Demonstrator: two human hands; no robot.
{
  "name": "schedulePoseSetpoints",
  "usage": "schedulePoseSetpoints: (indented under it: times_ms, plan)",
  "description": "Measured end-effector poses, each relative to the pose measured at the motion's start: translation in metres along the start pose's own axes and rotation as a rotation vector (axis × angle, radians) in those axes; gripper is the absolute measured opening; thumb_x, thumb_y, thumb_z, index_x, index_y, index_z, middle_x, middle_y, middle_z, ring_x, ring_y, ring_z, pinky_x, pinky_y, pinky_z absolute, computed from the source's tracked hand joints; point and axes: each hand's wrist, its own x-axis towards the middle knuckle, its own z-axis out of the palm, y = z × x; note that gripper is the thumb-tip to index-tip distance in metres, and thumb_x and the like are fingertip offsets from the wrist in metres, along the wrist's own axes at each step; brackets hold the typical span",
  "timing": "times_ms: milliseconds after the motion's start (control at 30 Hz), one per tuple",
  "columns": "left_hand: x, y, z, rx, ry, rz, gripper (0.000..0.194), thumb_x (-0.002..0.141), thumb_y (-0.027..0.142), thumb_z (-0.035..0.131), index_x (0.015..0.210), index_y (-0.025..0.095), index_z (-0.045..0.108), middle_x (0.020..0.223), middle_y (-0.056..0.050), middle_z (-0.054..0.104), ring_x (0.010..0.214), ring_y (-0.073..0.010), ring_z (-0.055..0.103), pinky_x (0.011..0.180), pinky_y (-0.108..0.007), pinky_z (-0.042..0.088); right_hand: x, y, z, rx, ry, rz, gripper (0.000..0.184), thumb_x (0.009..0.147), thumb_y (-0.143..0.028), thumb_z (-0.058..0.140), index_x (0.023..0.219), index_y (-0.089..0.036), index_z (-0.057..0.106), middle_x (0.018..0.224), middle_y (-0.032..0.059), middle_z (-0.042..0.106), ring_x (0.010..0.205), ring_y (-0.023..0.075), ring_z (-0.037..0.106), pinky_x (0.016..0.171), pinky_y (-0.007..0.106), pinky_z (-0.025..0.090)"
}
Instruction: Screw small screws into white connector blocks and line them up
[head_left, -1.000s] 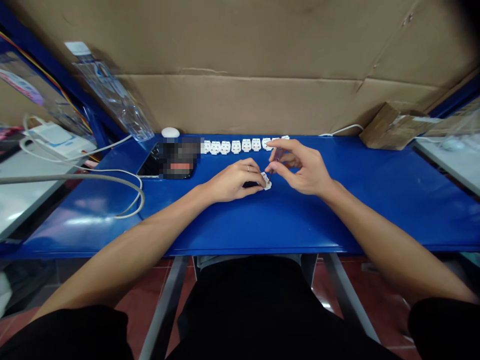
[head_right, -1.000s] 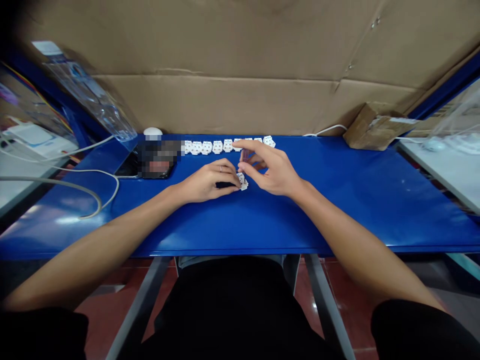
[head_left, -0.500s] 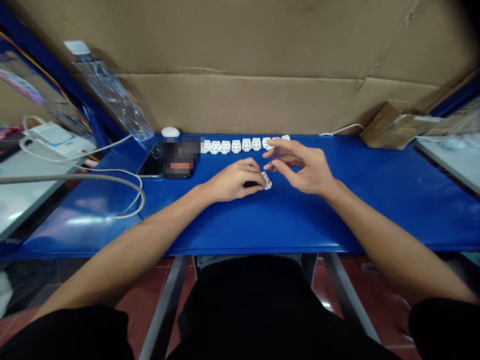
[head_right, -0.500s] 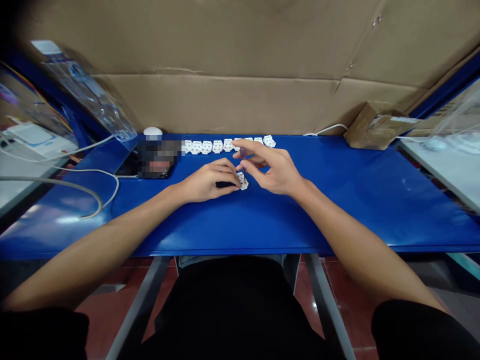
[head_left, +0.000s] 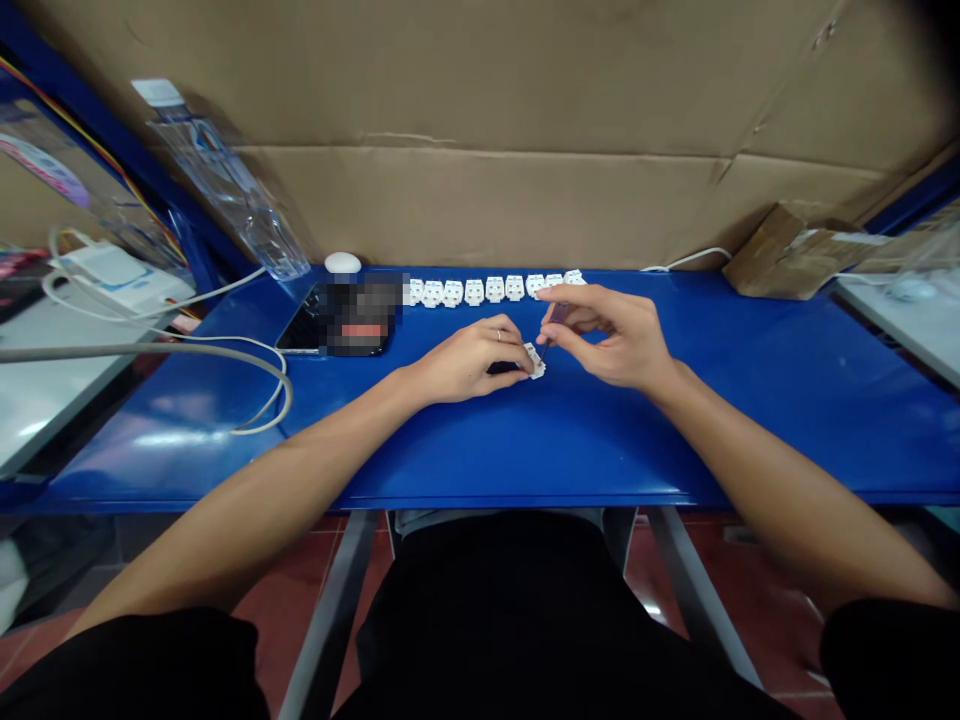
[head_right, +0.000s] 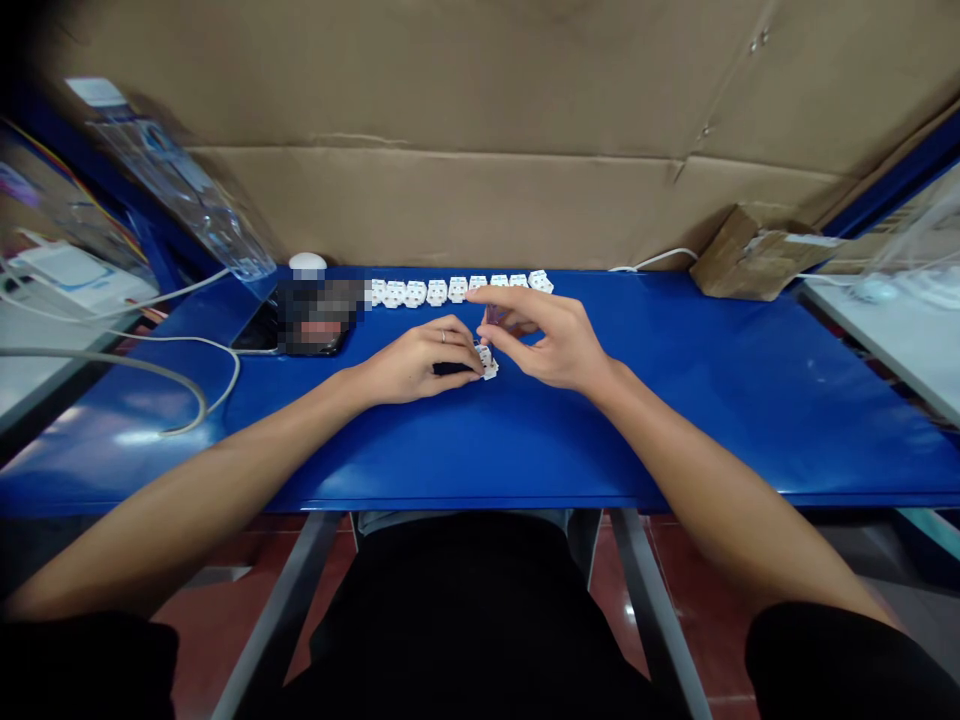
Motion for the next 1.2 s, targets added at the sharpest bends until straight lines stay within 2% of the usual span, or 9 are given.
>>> schedulePoseSetpoints:
  times_ms: [167,367,533,700,833,1000,1200]
  plan:
    - [-0.0008,-0.0008,0.0002,0.005,0.011,0.014,0.018,0.108,0.018,0.078,0.121,0.026,0.086,0.115,-0.006,0.086,0.117,-0.0255,0.07,0.108,-0.044,0.059,-0.001,0.002,-0.0007,0.06,-0.082,0.025,0.047,0.111,-0.032,0.068,0.158,-0.04,0.068,0.131,0.0009,0.083,0.094,0.0192,0.087,0.084,0.034,0.077]
    - [-0.0013,-0.001,-0.0002,-0.003,-0.008,-0.005,0.019,0.108,0.019,0.076,0.122,0.027,0.086,0.117,-0.006,0.086,0.118,-0.0257,0.07,0.109,-0.044,0.06,-0.0002,-0.0014,-0.0009,-0.001,-0.019,0.012,0.039,0.105,-0.037,0.079,0.144,-0.035,0.078,0.119,0.0014,0.086,0.092,0.0195,0.086,0.084,0.032,0.077]
    - [-0.0014,-0.0013,-0.0002,0.004,0.007,0.001,0.018,0.107,0.017,0.079,0.12,0.026,0.086,0.116,-0.006,0.085,0.119,-0.0261,0.069,0.107,-0.043,0.06,-0.0005,-0.0009,-0.0005,0.024,-0.08,-0.02,0.047,0.11,-0.029,0.07,0.156,-0.036,0.07,0.127,0.0019,0.085,0.094,0.0184,0.087,0.085,0.031,0.077]
    - [-0.001,-0.0015,-0.0002,-0.005,0.002,0.014,0.017,0.108,0.019,0.077,0.121,0.026,0.086,0.117,-0.006,0.086,0.119,-0.0253,0.07,0.109,-0.043,0.06,-0.0012,-0.0013,0.0011,-0.017,-0.053,-0.062,0.045,0.107,-0.025,0.074,0.152,-0.032,0.074,0.127,0.0011,0.086,0.097,0.0168,0.087,0.088,0.028,0.076]
    - [-0.0012,-0.0017,-0.0006,0.013,0.003,0.013,0.017,0.108,0.018,0.078,0.121,0.026,0.086,0.116,-0.006,0.085,0.119,-0.0257,0.07,0.107,-0.043,0.061,-0.0013,-0.0022,0.0019,-0.012,-0.068,-0.085,0.048,0.108,-0.022,0.071,0.155,-0.033,0.071,0.133,0.0018,0.086,0.103,0.0167,0.088,0.088,0.026,0.075]
    - [-0.0009,-0.0013,-0.0015,0.032,-0.007,0.037,0.015,0.109,0.018,0.076,0.12,0.024,0.084,0.117,-0.006,0.085,0.121,-0.0264,0.07,0.111,-0.045,0.06,-0.0022,-0.0025,0.0025,-0.071,-0.048,-0.146,0.047,0.107,-0.021,0.074,0.152,-0.033,0.074,0.132,-0.0003,0.087,0.1,0.0154,0.087,0.091,0.027,0.075]
    - [-0.0018,-0.0006,-0.0012,0.048,0.001,0.035,0.017,0.108,0.017,0.076,0.121,0.024,0.085,0.116,-0.008,0.084,0.121,-0.0269,0.071,0.109,-0.046,0.062,-0.002,-0.003,0.0021,-0.094,-0.096,-0.179,0.052,0.108,-0.018,0.071,0.158,-0.032,0.069,0.139,0.0003,0.085,0.103,0.0145,0.086,0.094,0.027,0.074]
